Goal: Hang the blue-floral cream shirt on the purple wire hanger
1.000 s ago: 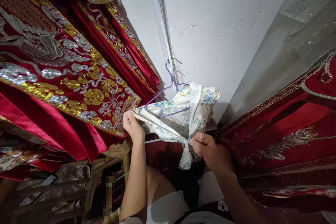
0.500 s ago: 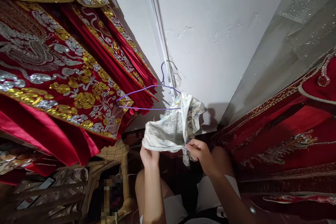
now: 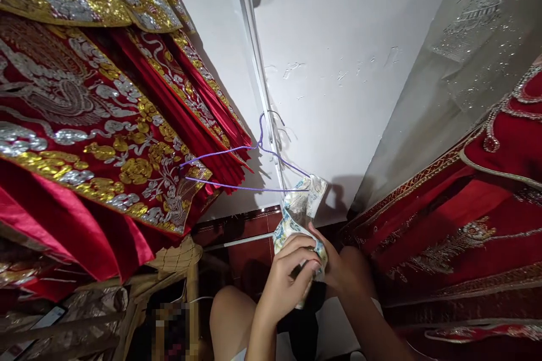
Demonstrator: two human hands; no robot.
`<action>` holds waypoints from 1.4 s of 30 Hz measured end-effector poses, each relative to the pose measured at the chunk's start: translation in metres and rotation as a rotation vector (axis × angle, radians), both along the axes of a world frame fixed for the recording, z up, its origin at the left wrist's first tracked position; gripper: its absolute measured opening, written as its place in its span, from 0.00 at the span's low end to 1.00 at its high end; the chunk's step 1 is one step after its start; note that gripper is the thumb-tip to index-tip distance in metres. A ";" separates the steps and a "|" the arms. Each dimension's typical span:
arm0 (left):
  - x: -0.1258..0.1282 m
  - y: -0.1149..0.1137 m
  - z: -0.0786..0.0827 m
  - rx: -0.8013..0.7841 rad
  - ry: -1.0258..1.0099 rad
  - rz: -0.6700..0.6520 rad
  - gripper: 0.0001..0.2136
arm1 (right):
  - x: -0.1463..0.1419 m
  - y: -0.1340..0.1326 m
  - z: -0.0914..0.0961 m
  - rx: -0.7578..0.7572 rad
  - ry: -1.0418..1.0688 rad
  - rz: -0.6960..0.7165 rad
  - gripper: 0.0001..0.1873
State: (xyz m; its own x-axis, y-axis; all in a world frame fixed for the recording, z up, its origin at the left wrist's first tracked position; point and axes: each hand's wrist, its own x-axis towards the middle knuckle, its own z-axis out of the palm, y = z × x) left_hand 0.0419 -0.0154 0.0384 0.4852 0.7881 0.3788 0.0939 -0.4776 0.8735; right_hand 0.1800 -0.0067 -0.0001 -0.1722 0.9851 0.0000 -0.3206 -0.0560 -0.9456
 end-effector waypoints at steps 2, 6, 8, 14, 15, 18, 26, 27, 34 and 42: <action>-0.011 0.002 -0.005 0.046 0.000 0.067 0.08 | -0.004 0.001 0.000 -0.073 0.101 0.042 0.33; -0.038 0.007 -0.022 0.050 0.024 0.198 0.09 | -0.013 -0.007 -0.008 -0.195 0.146 0.183 0.23; -0.046 0.006 -0.029 -0.005 0.018 0.230 0.11 | -0.017 -0.013 -0.015 -0.269 0.131 0.311 0.21; -0.060 0.005 -0.058 -0.380 -0.079 0.123 0.21 | -0.022 -0.008 -0.028 -0.367 -0.026 0.347 0.18; -0.063 0.005 -0.067 -0.433 -0.066 0.089 0.25 | -0.020 -0.004 -0.026 -0.360 -0.073 0.328 0.17; -0.075 0.004 -0.097 -0.516 0.051 0.000 0.29 | -0.002 0.010 -0.013 -0.216 -0.216 0.372 0.11; -0.121 -0.013 -0.106 -0.425 0.260 0.211 0.29 | 0.062 0.046 0.069 0.286 -0.560 0.211 0.04; -0.125 -0.014 -0.099 -0.394 0.288 0.227 0.28 | 0.061 0.056 0.074 0.324 -0.573 0.134 0.06; -0.131 -0.007 -0.052 -0.348 0.325 0.296 0.23 | 0.043 0.156 0.052 0.305 -0.520 -0.136 0.43; -0.114 0.001 -0.029 -0.334 0.700 -0.083 0.07 | 0.069 0.149 0.015 0.444 -0.558 0.118 0.15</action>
State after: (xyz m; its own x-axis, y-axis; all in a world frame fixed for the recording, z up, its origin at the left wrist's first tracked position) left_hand -0.0719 -0.0140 0.0096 0.5856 0.7573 -0.2890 0.6524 -0.2287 0.7225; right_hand 0.2486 0.1425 0.0144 -0.3690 0.8873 0.2768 0.2009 0.3669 -0.9083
